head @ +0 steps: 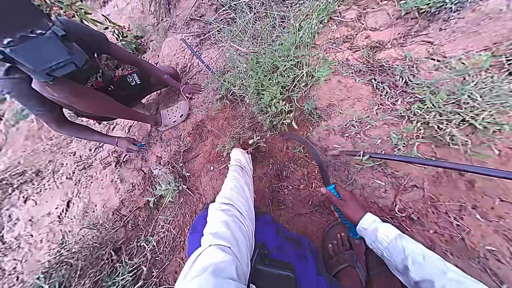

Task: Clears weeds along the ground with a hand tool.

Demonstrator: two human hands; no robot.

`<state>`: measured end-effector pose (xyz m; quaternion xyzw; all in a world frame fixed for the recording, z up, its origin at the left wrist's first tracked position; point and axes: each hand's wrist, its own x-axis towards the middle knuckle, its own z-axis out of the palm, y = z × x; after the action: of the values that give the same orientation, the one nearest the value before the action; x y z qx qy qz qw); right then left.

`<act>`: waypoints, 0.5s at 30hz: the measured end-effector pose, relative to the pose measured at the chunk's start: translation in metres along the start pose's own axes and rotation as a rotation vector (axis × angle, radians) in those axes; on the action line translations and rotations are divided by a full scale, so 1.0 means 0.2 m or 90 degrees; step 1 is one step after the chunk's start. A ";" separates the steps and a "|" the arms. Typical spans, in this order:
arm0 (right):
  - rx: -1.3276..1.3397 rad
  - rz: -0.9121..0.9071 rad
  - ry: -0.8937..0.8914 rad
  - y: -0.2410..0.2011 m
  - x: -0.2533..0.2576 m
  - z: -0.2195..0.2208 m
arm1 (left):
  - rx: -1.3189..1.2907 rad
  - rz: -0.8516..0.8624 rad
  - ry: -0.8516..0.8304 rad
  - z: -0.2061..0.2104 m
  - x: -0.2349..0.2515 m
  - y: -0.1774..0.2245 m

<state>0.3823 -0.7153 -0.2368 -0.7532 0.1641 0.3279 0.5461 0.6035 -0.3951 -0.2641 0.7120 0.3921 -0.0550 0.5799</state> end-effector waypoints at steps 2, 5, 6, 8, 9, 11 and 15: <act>0.083 0.022 -0.012 -0.08 0.11 0.12 | -0.065 0.011 0.007 0.00 0.04 -0.03; 0.208 0.060 -0.019 -0.23 0.25 0.31 | -0.111 0.013 0.064 0.01 0.05 -0.02; 0.221 0.064 -0.022 -0.27 0.30 0.35 | -0.117 0.012 0.085 0.03 0.04 -0.01; 0.205 0.078 -0.054 -0.32 0.42 0.43 | -0.034 0.002 0.109 0.06 -0.03 0.03; 0.176 0.093 -0.081 -0.34 0.46 0.45 | 0.029 -0.006 0.113 0.07 -0.07 0.06; 0.089 0.111 -0.112 -0.35 0.49 0.50 | 0.162 -0.018 0.112 0.07 -0.04 0.08; 0.036 0.151 -0.110 -0.29 0.34 0.60 | 0.290 0.061 0.091 0.10 0.06 0.04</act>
<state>0.4293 -0.5763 -0.2646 -0.6818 0.2136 0.4488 0.5368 0.6253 -0.4068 -0.2710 0.8443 0.3754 -0.0640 0.3770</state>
